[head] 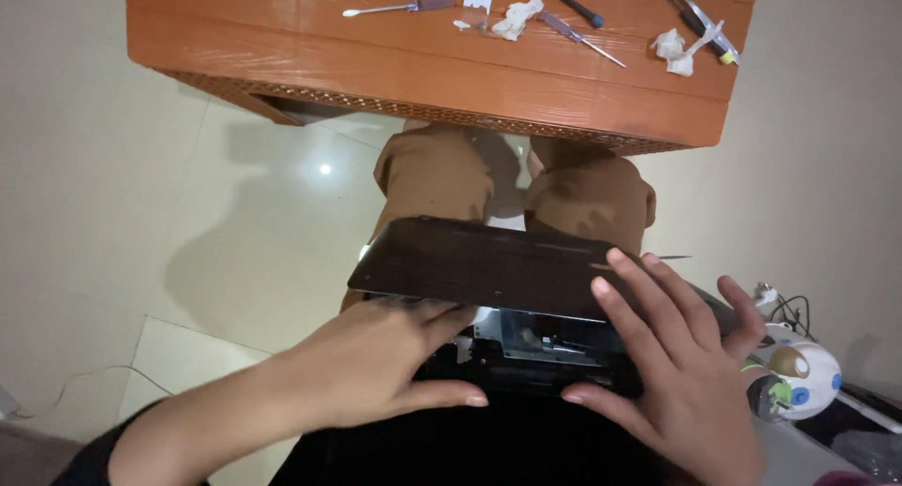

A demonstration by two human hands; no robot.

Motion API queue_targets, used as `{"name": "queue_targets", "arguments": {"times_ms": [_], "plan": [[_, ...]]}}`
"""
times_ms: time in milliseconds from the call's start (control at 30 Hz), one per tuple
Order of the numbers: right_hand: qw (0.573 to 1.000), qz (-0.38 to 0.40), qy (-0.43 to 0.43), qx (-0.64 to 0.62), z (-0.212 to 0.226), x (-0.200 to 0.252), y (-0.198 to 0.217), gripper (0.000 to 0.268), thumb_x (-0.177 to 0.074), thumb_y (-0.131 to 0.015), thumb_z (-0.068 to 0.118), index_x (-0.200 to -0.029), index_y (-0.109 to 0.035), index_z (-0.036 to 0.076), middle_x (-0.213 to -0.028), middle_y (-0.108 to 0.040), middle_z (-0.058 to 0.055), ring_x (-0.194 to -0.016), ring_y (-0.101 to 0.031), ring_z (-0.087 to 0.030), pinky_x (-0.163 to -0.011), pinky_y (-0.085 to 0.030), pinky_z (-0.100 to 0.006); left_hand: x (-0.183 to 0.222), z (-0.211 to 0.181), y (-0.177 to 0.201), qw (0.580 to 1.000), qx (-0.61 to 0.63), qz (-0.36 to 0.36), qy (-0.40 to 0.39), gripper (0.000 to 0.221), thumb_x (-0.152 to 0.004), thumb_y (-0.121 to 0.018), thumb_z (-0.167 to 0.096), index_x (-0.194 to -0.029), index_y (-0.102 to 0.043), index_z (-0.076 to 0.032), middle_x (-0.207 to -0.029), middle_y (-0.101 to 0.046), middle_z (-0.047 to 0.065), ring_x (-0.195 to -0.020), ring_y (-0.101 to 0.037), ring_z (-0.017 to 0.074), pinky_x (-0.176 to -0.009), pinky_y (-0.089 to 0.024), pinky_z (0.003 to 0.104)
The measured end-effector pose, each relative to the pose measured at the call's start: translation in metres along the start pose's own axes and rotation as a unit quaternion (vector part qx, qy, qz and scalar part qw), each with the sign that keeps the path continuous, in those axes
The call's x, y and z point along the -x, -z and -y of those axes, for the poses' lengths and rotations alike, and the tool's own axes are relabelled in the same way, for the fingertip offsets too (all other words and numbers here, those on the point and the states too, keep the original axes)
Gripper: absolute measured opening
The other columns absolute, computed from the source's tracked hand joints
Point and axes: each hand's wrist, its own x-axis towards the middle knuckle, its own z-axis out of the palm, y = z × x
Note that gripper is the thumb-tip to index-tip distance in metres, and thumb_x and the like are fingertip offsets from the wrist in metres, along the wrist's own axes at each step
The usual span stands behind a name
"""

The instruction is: Prying open a laptop case and cleaning the interior with a tissue.

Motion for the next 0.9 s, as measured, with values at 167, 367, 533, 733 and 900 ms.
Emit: {"name": "queue_targets", "arguments": {"times_ms": [167,367,533,733,900], "plan": [[1.000,0.009,0.002,-0.012,0.002,-0.002,0.001,0.101,-0.069,-0.065,0.075,-0.147,-0.053,0.012,-0.157,-0.052,-0.006,-0.146,-0.044,-0.027,-0.124,-0.010,-0.056,-0.011,-0.005,0.021,0.982,0.020,0.152,0.114,0.068,-0.091,-0.051,-0.069,-0.129,-0.064,-0.014,-0.106,-0.078,0.006,-0.085,-0.075,0.0317,-0.074,-0.057,0.041],[1.000,0.021,-0.006,0.002,-0.002,0.001,0.000,0.103,-0.069,-0.062,0.079,-0.146,-0.053,0.013,-0.157,-0.051,-0.005,-0.145,-0.044,-0.027,-0.123,-0.010,-0.057,0.012,0.003,0.028,0.988,0.005,0.094,0.122,0.059,-0.095,-0.057,-0.065,-0.114,-0.066,-0.010,-0.099,-0.075,0.009,-0.077,-0.073,0.0327,-0.069,-0.057,0.043],[1.000,0.021,0.008,0.001,-0.006,-0.003,0.002,0.104,-0.068,-0.064,0.077,-0.149,-0.051,0.012,-0.158,-0.050,-0.005,-0.144,-0.045,-0.027,-0.122,-0.011,-0.058,-0.004,0.006,0.015,0.997,0.046,0.059,0.035,0.068,-0.094,-0.054,-0.063,-0.117,-0.066,0.000,-0.110,-0.073,0.014,-0.083,-0.073,0.0358,-0.074,-0.057,0.044],[0.999,0.036,-0.002,-0.003,-0.004,0.000,0.003,0.105,-0.068,-0.062,0.078,-0.149,-0.049,0.012,-0.158,-0.050,-0.006,-0.147,-0.042,-0.027,-0.122,-0.010,-0.058,-0.007,0.007,0.021,0.984,0.033,0.133,0.116,0.065,-0.092,-0.047,-0.069,-0.113,-0.069,-0.012,-0.106,-0.076,0.008,-0.087,-0.074,0.0299,-0.078,-0.057,0.040],[0.999,0.044,-0.008,-0.016,-0.005,0.001,0.003,0.107,-0.066,-0.063,0.078,-0.148,-0.051,0.012,-0.157,-0.050,-0.006,-0.148,-0.041,-0.028,-0.123,-0.009,-0.059,0.023,0.012,0.025,0.985,0.001,0.057,0.165,0.056,-0.093,-0.057,-0.066,-0.113,-0.074,-0.016,-0.086,-0.077,0.008,-0.062,-0.075,0.0263,-0.063,-0.060,0.038]]}}
